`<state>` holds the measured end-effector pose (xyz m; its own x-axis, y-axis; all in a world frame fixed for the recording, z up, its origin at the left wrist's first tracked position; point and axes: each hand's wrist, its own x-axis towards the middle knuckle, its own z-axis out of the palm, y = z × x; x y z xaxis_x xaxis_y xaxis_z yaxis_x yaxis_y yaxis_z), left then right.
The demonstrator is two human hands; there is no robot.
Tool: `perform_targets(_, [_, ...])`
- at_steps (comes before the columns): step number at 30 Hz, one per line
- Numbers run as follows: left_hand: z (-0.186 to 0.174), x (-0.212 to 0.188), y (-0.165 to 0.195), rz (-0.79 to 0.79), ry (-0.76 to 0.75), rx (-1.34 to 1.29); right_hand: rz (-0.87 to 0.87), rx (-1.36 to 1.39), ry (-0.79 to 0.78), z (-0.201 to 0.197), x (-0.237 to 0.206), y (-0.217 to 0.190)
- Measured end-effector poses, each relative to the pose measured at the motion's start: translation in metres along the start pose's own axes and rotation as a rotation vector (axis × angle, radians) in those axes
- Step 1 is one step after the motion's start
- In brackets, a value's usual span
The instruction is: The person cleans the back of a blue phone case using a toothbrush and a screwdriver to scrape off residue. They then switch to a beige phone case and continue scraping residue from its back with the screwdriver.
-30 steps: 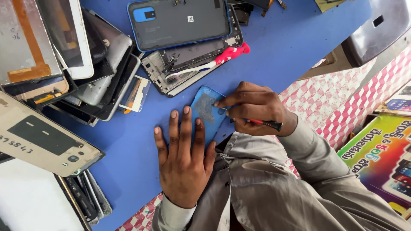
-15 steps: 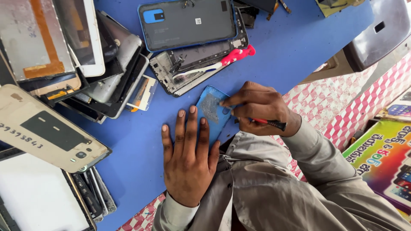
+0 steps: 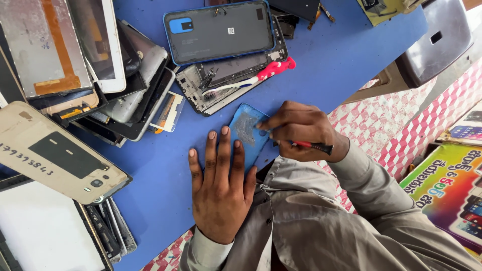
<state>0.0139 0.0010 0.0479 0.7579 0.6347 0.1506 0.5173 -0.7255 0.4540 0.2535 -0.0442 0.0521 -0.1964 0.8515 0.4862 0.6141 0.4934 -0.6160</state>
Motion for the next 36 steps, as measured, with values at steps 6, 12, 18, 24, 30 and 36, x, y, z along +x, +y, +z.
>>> perform_targets(6, [0.0, 0.0, -0.001, 0.002, 0.003, -0.003, 0.007, -0.013, 0.006, 0.003, 0.004, -0.001])
perform_targets(12, [0.001, -0.001, -0.004, 0.002, -0.005, 0.013, 0.032, -0.05, 0.041, 0.008, 0.005, -0.001])
perform_targets(18, [0.004, -0.002, -0.005, -0.001, 0.009, 0.012, 0.048, -0.039, 0.045, 0.011, 0.002, 0.003])
perform_targets(24, [0.005, -0.002, -0.007, -0.001, -0.014, 0.03, 0.04, 0.02, 0.006, 0.01, -0.001, 0.006])
perform_targets(30, [0.005, 0.0, -0.007, -0.003, -0.016, 0.024, -0.025, 0.074, -0.034, 0.008, -0.001, 0.011])
perform_targets(36, [0.005, 0.0, -0.007, 0.002, -0.024, 0.028, -0.006, 0.094, -0.041, 0.007, 0.0, 0.009])
